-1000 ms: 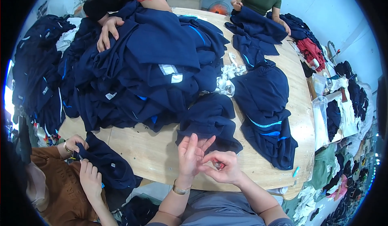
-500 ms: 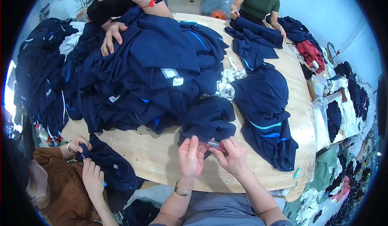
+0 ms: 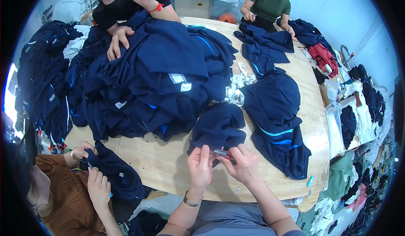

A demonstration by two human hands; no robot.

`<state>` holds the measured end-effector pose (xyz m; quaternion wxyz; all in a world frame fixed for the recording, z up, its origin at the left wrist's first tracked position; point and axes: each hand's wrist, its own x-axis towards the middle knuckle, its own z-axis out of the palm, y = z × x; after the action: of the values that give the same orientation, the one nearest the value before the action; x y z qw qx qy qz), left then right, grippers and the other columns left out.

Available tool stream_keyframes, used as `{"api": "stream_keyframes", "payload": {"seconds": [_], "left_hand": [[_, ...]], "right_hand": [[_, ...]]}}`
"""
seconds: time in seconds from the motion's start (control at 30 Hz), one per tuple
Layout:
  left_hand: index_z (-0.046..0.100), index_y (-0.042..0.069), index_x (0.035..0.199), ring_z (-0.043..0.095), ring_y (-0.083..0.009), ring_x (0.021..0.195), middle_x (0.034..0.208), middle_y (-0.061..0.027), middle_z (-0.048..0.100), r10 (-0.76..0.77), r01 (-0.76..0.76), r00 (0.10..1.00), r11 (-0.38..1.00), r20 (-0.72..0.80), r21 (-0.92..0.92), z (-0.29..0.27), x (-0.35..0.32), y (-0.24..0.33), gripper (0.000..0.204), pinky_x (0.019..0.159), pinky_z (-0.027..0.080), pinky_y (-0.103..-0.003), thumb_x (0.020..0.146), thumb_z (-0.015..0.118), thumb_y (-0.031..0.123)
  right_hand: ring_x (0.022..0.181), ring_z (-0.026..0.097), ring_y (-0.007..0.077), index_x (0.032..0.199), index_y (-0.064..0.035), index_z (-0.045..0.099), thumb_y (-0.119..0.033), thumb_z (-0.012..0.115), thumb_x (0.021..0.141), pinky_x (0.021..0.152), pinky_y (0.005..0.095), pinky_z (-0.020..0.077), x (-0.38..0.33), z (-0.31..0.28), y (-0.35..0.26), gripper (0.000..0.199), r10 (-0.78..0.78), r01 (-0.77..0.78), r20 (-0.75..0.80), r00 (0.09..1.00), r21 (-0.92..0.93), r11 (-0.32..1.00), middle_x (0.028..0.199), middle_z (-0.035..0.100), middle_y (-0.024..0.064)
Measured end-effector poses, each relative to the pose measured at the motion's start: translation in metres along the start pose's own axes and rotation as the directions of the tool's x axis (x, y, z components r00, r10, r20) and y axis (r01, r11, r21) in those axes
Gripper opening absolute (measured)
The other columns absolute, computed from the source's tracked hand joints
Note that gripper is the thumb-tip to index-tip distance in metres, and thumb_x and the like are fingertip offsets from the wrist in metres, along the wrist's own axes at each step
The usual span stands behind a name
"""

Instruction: Trimming loose threads from dark blue garments using small scissors.

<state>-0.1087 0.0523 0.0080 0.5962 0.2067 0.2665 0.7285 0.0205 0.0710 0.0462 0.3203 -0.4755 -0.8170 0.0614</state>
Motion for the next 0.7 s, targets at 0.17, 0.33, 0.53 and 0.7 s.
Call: {"api": "stream_keyframes", "payload": {"seconds": [0.17, 0.33, 0.53, 0.7], "left_hand": [[0.054, -0.002, 0.089, 0.063, -0.0144, 0.075, 0.081, -0.0084, 0.063, 0.009, -0.005, 0.996, 0.999, -0.092, 0.04, 0.013, -0.001, 0.004, 0.02, 0.065, 0.051, -0.023, 0.096, 0.045, 0.015], [0.055, 0.001, 0.085, 0.043, 0.0001, 0.057, 0.074, 0.0002, 0.057, 0.056, -0.041, 0.995, 0.985, -0.084, 0.169, 0.007, -0.003, 0.001, 0.021, 0.05, 0.032, -0.015, 0.096, 0.047, 0.017], [0.056, 0.0, 0.088, 0.038, 0.0007, 0.056, 0.073, 0.0029, 0.055, 0.109, -0.095, 0.993, 0.97, -0.052, 0.223, 0.001, -0.005, -0.003, 0.021, 0.052, 0.034, -0.016, 0.096, 0.046, 0.017], [0.055, -0.004, 0.099, 0.05, -0.009, 0.074, 0.088, -0.0064, 0.058, 0.084, -0.075, 0.995, 0.986, -0.052, 0.152, 0.003, 0.0, -0.001, 0.023, 0.074, 0.046, -0.025, 0.097, 0.044, 0.015]], "right_hand": [[0.047, 0.051, 0.0204, 0.065, -0.0073, 0.052, -0.028, 0.075, 0.069, 0.042, 0.0304, 0.0381, 0.002, -0.002, -0.001, 0.031, 0.008, -0.008, 0.006, 1.0, -0.002, 1.0, 0.059, 0.047, 0.0044], [0.046, 0.051, 0.021, 0.065, -0.0073, 0.052, -0.029, 0.075, 0.07, 0.041, 0.0308, 0.0379, 0.003, -0.003, -0.004, 0.032, 0.025, -0.025, 0.022, 0.999, 0.013, 1.0, 0.058, 0.046, 0.0047], [0.047, 0.051, 0.0224, 0.066, -0.0063, 0.052, -0.027, 0.074, 0.07, 0.042, 0.0311, 0.0382, 0.001, -0.002, -0.001, 0.031, 0.009, -0.009, 0.035, 0.999, 0.01, 1.0, 0.058, 0.048, 0.0061], [0.048, 0.042, 0.0087, 0.076, -0.0037, 0.052, -0.015, 0.069, 0.079, 0.046, 0.0227, 0.0351, -0.002, 0.001, 0.003, 0.021, 0.295, -0.272, 0.007, 0.956, 0.409, 0.871, 0.061, 0.047, 0.0003]]}}
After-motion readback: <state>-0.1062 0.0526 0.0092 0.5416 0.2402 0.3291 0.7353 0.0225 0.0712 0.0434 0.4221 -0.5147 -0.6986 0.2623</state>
